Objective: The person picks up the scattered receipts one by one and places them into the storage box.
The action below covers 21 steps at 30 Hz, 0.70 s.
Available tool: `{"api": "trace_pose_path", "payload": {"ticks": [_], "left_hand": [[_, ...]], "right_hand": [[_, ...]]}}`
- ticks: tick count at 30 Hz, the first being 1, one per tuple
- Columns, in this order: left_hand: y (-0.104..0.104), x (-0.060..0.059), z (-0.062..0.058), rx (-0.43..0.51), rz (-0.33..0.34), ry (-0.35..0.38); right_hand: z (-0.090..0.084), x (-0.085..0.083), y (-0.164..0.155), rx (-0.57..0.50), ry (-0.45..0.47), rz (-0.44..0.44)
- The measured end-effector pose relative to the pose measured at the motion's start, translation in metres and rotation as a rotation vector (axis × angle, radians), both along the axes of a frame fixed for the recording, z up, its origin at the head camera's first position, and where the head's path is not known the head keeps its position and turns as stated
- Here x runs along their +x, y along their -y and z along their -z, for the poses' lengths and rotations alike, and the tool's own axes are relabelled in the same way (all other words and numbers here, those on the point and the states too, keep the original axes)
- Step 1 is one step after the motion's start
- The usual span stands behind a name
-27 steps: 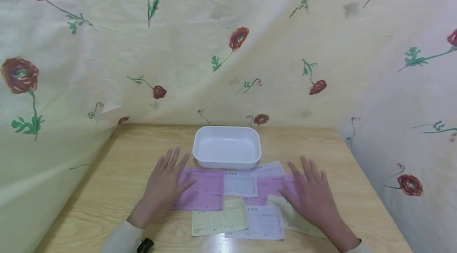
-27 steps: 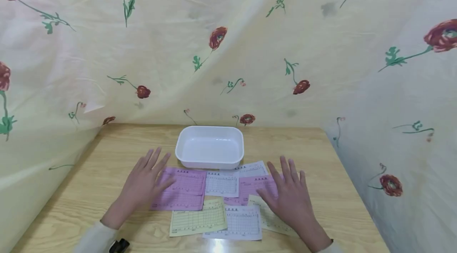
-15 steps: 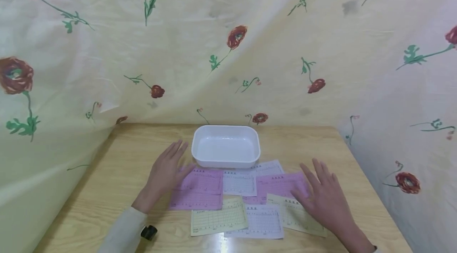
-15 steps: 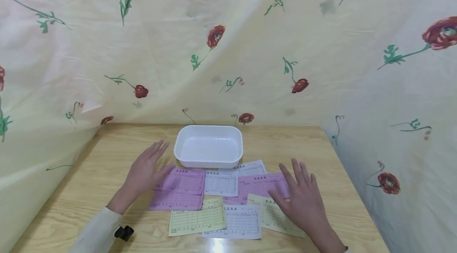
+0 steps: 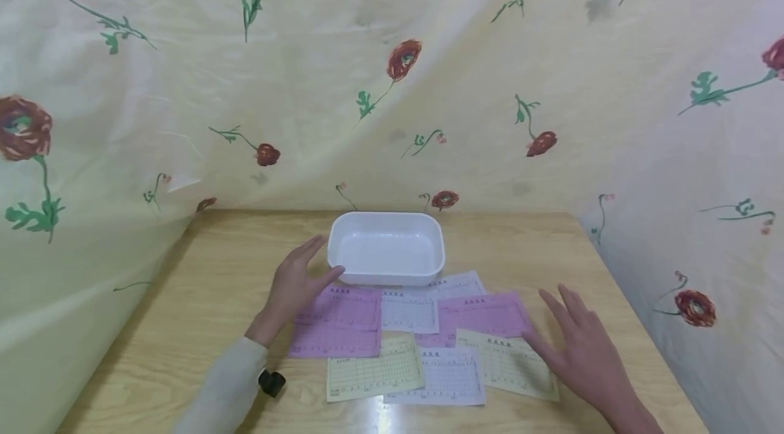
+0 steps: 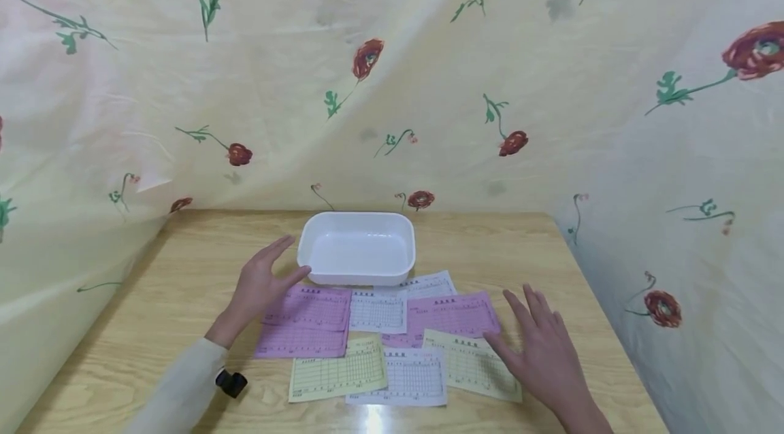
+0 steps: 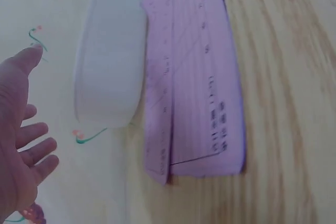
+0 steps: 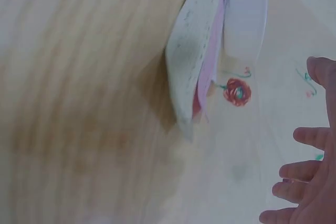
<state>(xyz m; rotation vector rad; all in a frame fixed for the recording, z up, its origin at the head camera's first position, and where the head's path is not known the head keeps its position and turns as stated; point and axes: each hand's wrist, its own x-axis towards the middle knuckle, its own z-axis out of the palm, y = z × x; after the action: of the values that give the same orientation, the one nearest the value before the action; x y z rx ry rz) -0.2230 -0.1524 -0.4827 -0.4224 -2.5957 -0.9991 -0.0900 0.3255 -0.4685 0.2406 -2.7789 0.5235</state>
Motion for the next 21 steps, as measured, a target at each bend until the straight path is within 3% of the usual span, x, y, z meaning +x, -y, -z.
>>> {"api": "trace_pose_path", "payload": {"ticks": [12, 21], "left_hand": [[-0.006, -0.018, 0.017, 0.154, 0.026, 0.111], [-0.005, -0.024, 0.024, 0.253, 0.037, 0.211]], "right_hand": [[0.005, 0.013, -0.014, -0.087, 0.102, 0.112], [0.009, 0.017, -0.024, -0.297, 0.345, 0.192]]}}
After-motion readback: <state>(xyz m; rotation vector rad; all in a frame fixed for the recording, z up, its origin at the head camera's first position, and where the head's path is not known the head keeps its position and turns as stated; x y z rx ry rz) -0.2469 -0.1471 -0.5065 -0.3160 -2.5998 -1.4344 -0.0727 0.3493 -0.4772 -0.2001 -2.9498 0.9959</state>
